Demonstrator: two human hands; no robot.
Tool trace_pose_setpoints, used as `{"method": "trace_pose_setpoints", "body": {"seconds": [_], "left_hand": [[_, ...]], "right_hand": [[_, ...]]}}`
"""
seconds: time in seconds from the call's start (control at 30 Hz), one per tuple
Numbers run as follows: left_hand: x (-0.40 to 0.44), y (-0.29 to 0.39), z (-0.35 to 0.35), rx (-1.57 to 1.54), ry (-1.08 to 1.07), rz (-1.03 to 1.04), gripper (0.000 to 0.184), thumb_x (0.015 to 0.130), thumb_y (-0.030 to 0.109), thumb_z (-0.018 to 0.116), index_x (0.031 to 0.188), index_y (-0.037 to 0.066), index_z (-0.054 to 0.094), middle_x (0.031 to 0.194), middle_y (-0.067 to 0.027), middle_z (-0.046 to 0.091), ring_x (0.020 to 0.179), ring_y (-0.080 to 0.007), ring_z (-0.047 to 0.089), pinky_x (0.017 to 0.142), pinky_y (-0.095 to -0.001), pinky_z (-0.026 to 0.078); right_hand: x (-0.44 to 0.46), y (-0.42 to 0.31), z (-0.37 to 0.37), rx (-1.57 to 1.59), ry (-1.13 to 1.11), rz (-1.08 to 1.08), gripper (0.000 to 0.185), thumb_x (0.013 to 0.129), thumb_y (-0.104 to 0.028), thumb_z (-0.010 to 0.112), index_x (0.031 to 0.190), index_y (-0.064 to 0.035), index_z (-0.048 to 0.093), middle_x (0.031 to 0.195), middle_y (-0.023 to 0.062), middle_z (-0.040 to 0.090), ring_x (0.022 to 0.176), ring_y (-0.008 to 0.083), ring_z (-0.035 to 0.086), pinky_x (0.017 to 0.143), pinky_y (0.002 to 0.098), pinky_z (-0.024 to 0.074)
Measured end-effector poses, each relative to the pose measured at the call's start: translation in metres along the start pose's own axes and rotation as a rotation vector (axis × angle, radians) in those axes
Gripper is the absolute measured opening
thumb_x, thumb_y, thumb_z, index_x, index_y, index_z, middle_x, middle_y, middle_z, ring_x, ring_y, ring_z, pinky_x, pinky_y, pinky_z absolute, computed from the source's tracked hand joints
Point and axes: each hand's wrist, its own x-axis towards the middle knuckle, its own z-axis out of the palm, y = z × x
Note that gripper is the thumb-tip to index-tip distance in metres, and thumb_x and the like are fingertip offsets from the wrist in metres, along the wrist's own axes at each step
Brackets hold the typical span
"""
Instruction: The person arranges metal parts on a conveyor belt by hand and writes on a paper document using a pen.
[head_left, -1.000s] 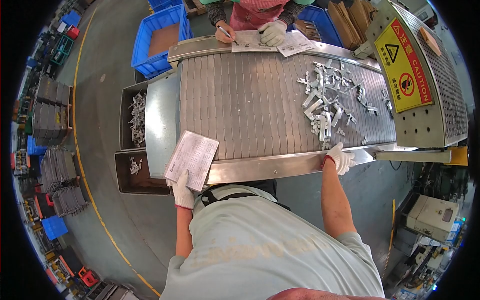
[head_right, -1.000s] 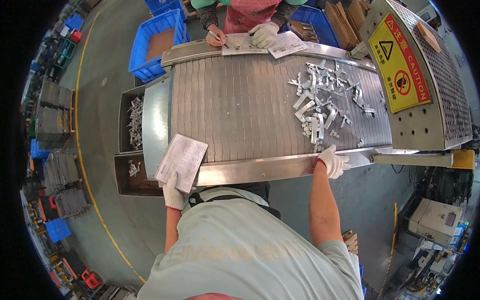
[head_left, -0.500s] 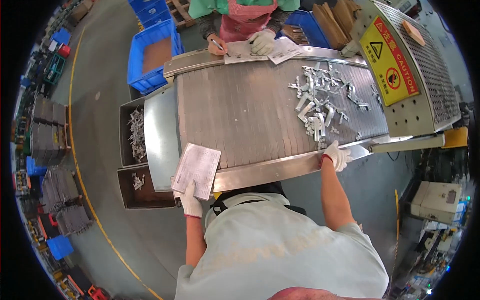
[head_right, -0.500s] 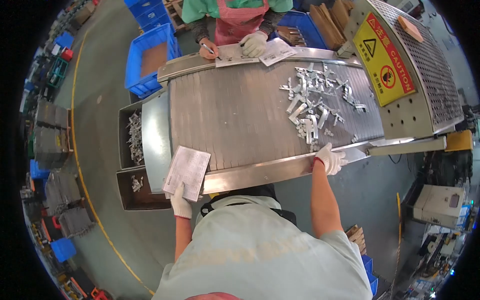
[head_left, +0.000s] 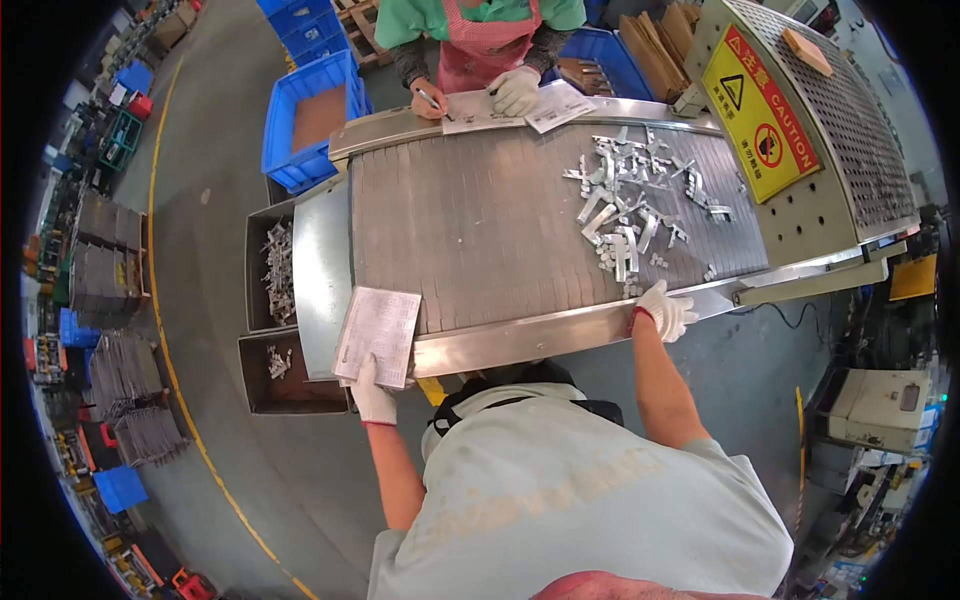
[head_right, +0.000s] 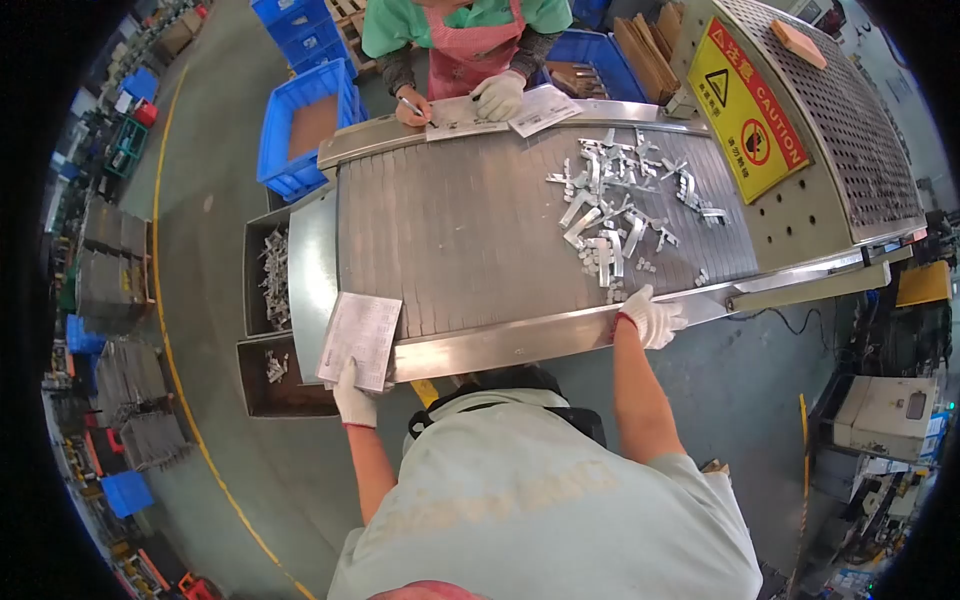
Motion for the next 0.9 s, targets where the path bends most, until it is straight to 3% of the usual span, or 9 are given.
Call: {"method": "trace_pose_setpoints", "body": {"seconds": [0.07,0.17,0.33,0.47,0.7,0.73,0.83,0.87,0.9], "left_hand": [[0.004,-0.002,-0.003,-0.007,0.004,-0.022,0.063,0.111,0.023,0.069,0.166,0.006,0.044,0.141,-0.0234,0.072,0.096,-0.0376,0.084,0.053,-0.0514,0.071],[0.002,0.007,-0.012,0.079,-0.107,-0.154,0.061,0.115,0.032,0.066,0.167,0.005,0.049,0.142,-0.0197,0.077,0.103,-0.0370,0.085,0.076,-0.0527,0.072],[0.009,0.002,-0.015,0.086,-0.112,-0.272,0.056,0.116,0.057,0.059,0.146,0.012,0.071,0.114,-0.0100,0.085,0.086,-0.0285,0.081,0.064,-0.0413,0.061],[0.003,0.008,-0.002,0.041,-0.123,-0.240,0.050,0.117,0.053,0.059,0.144,0.012,0.070,0.115,-0.0100,0.083,0.090,-0.0289,0.079,0.069,-0.0436,0.062],[0.009,-0.012,0.016,0.086,0.175,-0.160,0.045,0.118,0.048,0.055,0.145,0.014,0.069,0.124,-0.0101,0.082,0.093,-0.0314,0.077,0.079,-0.0489,0.062],[0.011,-0.013,0.018,0.085,0.181,-0.134,0.042,0.117,0.044,0.059,0.147,0.015,0.068,0.126,-0.0115,0.082,0.098,-0.0328,0.079,0.081,-0.0535,0.064],[-0.007,-0.016,0.064,0.140,0.478,0.048,0.047,0.115,0.038,0.067,0.152,0.010,0.069,0.132,-0.0139,0.081,0.107,-0.0353,0.081,0.088,-0.0573,0.066],[0.001,-0.032,0.062,0.146,0.473,0.339,0.055,0.114,0.038,0.073,0.151,-0.004,0.072,0.138,-0.0220,0.081,0.115,-0.0392,0.081,0.098,-0.0562,0.065],[-0.009,-0.031,0.077,0.308,0.534,0.422,0.058,0.115,0.040,0.073,0.148,-0.008,0.072,0.139,-0.0245,0.080,0.116,-0.0398,0.080,0.100,-0.0546,0.064]], "right_hand": [[0.001,0.003,-0.003,0.006,-0.012,-0.015,0.085,0.099,-0.061,0.076,0.158,-0.0032,0.056,0.166,0.0290,0.052,0.133,0.0509,0.070,0.110,0.0593,0.0574],[0.000,0.007,-0.016,0.017,-0.072,-0.071,0.087,0.099,-0.062,0.076,0.159,-0.0028,0.056,0.169,0.0272,0.051,0.135,0.0499,0.069,0.112,0.0605,0.0562],[0.022,0.047,0.000,0.092,-0.066,-0.310,0.087,0.101,-0.061,0.077,0.166,-0.0067,0.056,0.178,0.0313,0.045,0.148,0.0532,0.061,0.121,0.0575,0.0529],[0.039,0.073,0.002,0.193,-0.077,-0.484,0.080,0.103,-0.053,0.078,0.166,-0.0068,0.056,0.176,0.0339,0.045,0.152,0.0551,0.057,0.124,0.0567,0.0508],[0.066,0.092,-0.002,0.265,-0.149,-0.579,0.080,0.101,-0.049,0.081,0.165,-0.0068,0.058,0.179,0.0345,0.043,0.150,0.0534,0.059,0.122,0.0565,0.0522],[0.073,0.088,-0.011,0.277,-0.229,-0.507,0.083,0.101,-0.048,0.080,0.168,-0.0056,0.055,0.181,0.0339,0.040,0.153,0.0520,0.058,0.124,0.0550,0.0516],[0.111,0.092,0.009,0.394,-0.097,-0.360,0.086,0.101,-0.047,0.078,0.170,-0.0038,0.052,0.182,0.0335,0.038,0.157,0.0505,0.055,0.126,0.0536,0.0497],[0.125,0.094,0.018,0.360,-0.086,-0.282,0.088,0.101,-0.046,0.077,0.172,-0.0015,0.050,0.182,0.0330,0.039,0.161,0.0497,0.052,0.128,0.0512,0.0484],[0.135,0.091,0.019,0.443,-0.107,-0.136,0.088,0.101,-0.048,0.078,0.169,-0.0001,0.052,0.181,0.0317,0.041,0.160,0.0480,0.053,0.126,0.0515,0.0501]]}}
